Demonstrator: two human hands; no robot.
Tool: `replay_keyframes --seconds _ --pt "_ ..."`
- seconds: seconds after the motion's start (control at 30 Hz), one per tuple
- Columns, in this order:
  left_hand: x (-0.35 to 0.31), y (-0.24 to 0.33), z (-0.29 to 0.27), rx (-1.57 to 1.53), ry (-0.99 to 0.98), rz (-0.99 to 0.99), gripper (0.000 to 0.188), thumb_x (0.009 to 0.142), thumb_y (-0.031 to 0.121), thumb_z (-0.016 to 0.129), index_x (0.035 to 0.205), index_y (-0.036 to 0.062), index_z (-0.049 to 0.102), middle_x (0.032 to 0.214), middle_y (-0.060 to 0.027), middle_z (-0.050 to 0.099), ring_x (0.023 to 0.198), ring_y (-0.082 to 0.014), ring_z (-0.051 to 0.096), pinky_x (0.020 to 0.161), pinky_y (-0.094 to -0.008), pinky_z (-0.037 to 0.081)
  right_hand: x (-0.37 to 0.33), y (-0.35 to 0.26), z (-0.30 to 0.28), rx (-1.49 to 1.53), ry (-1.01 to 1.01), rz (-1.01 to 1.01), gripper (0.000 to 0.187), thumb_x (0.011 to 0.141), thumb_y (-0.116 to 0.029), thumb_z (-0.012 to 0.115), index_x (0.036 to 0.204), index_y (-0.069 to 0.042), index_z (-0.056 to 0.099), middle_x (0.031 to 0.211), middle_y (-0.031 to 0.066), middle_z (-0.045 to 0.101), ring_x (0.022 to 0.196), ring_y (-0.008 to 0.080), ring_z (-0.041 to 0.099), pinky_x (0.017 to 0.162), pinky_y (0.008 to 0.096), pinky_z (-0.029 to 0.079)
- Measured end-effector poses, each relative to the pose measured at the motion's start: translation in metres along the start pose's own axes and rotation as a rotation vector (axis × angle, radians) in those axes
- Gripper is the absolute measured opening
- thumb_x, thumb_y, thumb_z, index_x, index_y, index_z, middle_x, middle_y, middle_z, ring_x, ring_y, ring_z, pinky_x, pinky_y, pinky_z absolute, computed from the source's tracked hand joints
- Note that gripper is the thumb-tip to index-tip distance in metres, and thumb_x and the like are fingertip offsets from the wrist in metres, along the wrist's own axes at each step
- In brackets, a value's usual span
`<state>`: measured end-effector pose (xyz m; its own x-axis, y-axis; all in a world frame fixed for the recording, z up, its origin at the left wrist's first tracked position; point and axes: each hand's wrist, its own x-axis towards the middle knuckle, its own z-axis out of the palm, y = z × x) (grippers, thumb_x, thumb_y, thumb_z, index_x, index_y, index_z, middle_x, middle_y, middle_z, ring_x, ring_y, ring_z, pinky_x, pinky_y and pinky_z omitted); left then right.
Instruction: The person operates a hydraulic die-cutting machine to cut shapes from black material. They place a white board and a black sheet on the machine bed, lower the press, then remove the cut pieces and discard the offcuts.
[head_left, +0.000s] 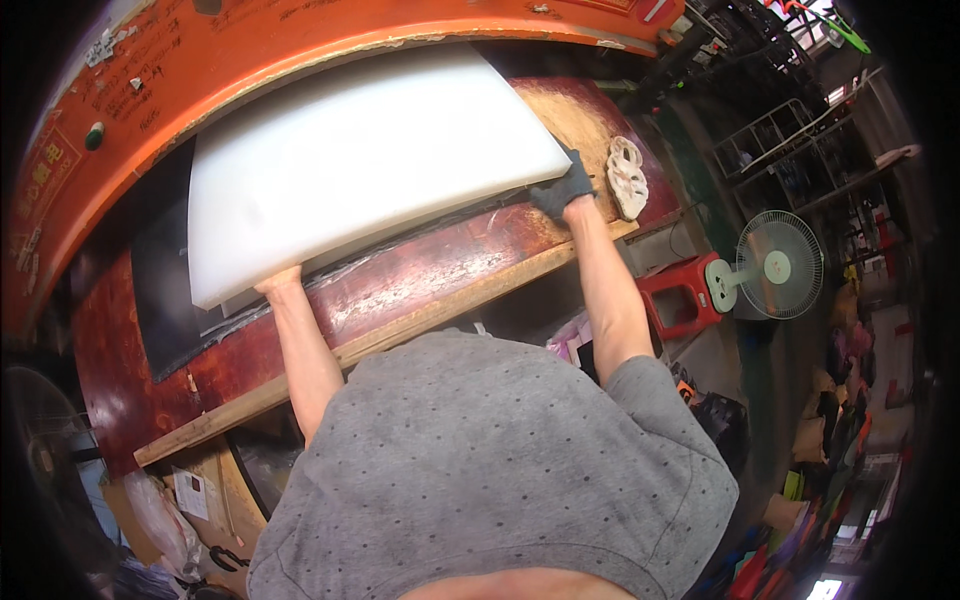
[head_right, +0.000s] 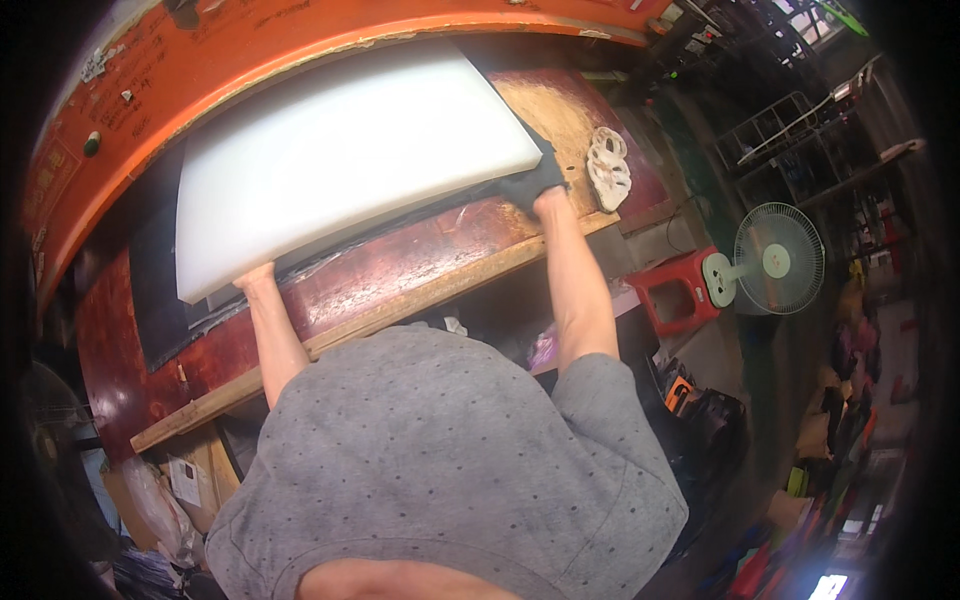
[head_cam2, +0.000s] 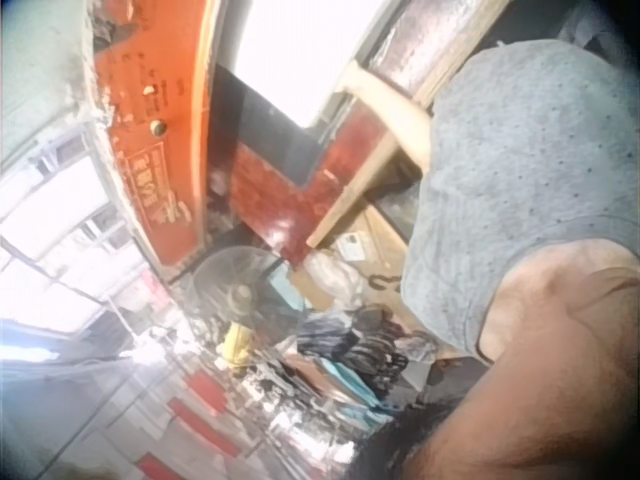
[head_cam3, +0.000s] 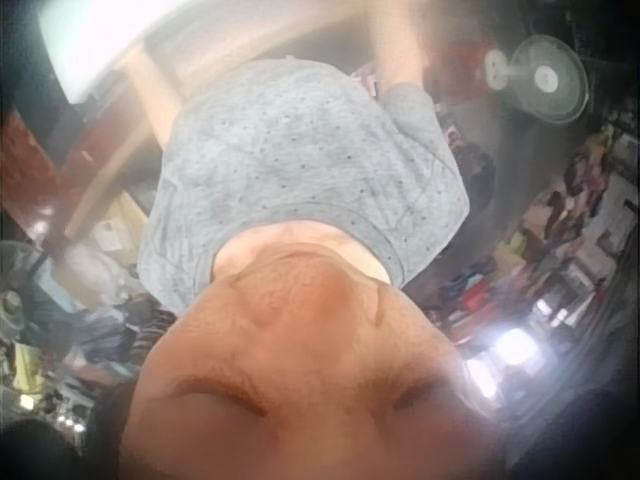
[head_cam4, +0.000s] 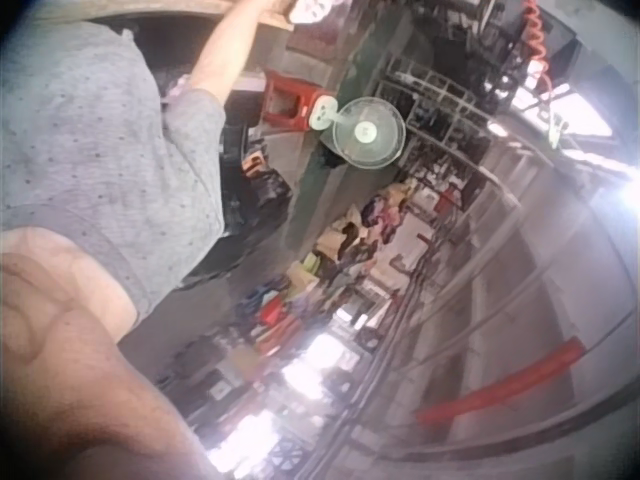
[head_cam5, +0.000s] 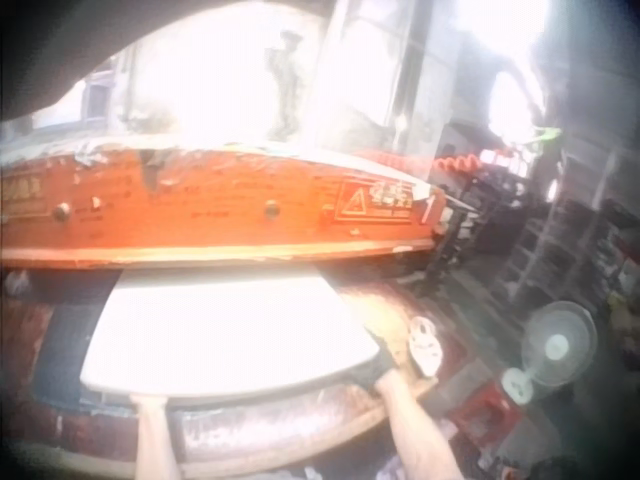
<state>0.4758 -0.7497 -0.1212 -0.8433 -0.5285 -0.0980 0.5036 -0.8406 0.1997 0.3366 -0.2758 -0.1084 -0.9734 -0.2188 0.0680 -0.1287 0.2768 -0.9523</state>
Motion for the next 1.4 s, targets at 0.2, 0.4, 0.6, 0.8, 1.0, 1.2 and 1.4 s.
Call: replay_keyframes --seconds 0.2,0.4,0.6,0.8,1.0,1.2,1.4 --pt "-0.009 -0.003 0.012 0.104 0.087 0.026 0.062 0.093 0.050 0.028 0.138 0.0080 0.037 0.146 -0.0117 0.031 0.134 -0.0329 0.027 0.110 -0.0501 0.019 -0.032 -0.053 0.111 0.668 0.092 -0.017 0.060 0.087 -0.048 0.043 0.136 -0.014 0.039 0.138 0.0067 0.044 0.127 0.0256 0.038 0.099 0.0449 0.036" --pt "-0.004 -0.001 0.010 0.085 0.025 -0.025 0.061 0.094 0.048 0.028 0.139 0.0085 0.036 0.147 -0.0116 0.031 0.135 -0.0325 0.026 0.110 -0.0503 0.019 -0.040 -0.063 0.161 1.400 0.017 0.377 0.045 0.092 -0.040 0.046 0.129 -0.014 0.044 0.133 0.0070 0.047 0.118 0.0244 0.043 0.084 0.0451 0.042" --pt "-0.013 -0.006 0.028 0.136 -0.075 0.025 0.063 0.094 0.050 0.025 0.140 0.0080 0.034 0.148 -0.0121 0.029 0.136 -0.0324 0.025 0.112 -0.0488 0.016 -0.048 -0.072 0.242 1.129 -0.473 0.553 0.028 0.087 -0.028 0.063 0.104 -0.008 0.052 0.086 0.0141 0.059 0.069 0.0283 0.058 0.060 0.0407 0.047" --pt "-0.012 -0.010 0.031 0.029 -0.033 0.076 0.063 0.093 0.050 0.025 0.138 0.0069 0.036 0.144 -0.0140 0.035 0.131 -0.0343 0.033 0.110 -0.0505 0.023 -0.043 -0.074 0.274 0.853 -0.365 0.535 0.036 0.094 -0.034 0.049 0.112 -0.004 0.050 0.102 0.0217 0.058 0.088 0.0345 0.056 0.074 0.0486 0.047" --pt "-0.004 -0.006 0.031 -0.336 -0.212 0.036 0.057 0.094 0.045 0.029 0.135 0.0064 0.039 0.138 -0.0152 0.041 0.125 -0.0319 0.040 0.106 -0.0467 0.031 -0.044 -0.088 0.281 1.146 -0.284 0.614 0.056 0.091 -0.045 0.046 0.134 -0.009 0.039 0.137 0.0149 0.042 0.121 0.0378 0.043 0.098 0.0585 0.037" --pt "-0.017 0.006 0.041 -0.439 -0.307 0.036 0.055 0.094 0.045 0.031 0.132 0.0066 0.042 0.134 -0.0146 0.044 0.121 -0.0323 0.043 0.103 -0.0476 0.034 -0.046 -0.107 0.281 1.308 -0.392 0.385 0.047 0.087 -0.032 0.057 0.123 -0.005 0.047 0.118 0.0103 0.054 0.104 0.0276 0.054 0.085 0.0403 0.050" --pt "-0.101 0.052 0.015 -0.184 0.243 -0.254 0.043 0.095 0.034 0.040 0.127 0.0047 0.044 0.127 -0.0149 0.049 0.118 -0.0304 0.047 0.100 -0.0484 0.037 -0.046 -0.101 0.273 1.232 -0.447 0.663 0.062 0.083 -0.049 0.058 0.125 -0.006 0.045 0.109 0.0158 0.056 0.063 0.0216 0.054 0.048 0.0269 0.049"
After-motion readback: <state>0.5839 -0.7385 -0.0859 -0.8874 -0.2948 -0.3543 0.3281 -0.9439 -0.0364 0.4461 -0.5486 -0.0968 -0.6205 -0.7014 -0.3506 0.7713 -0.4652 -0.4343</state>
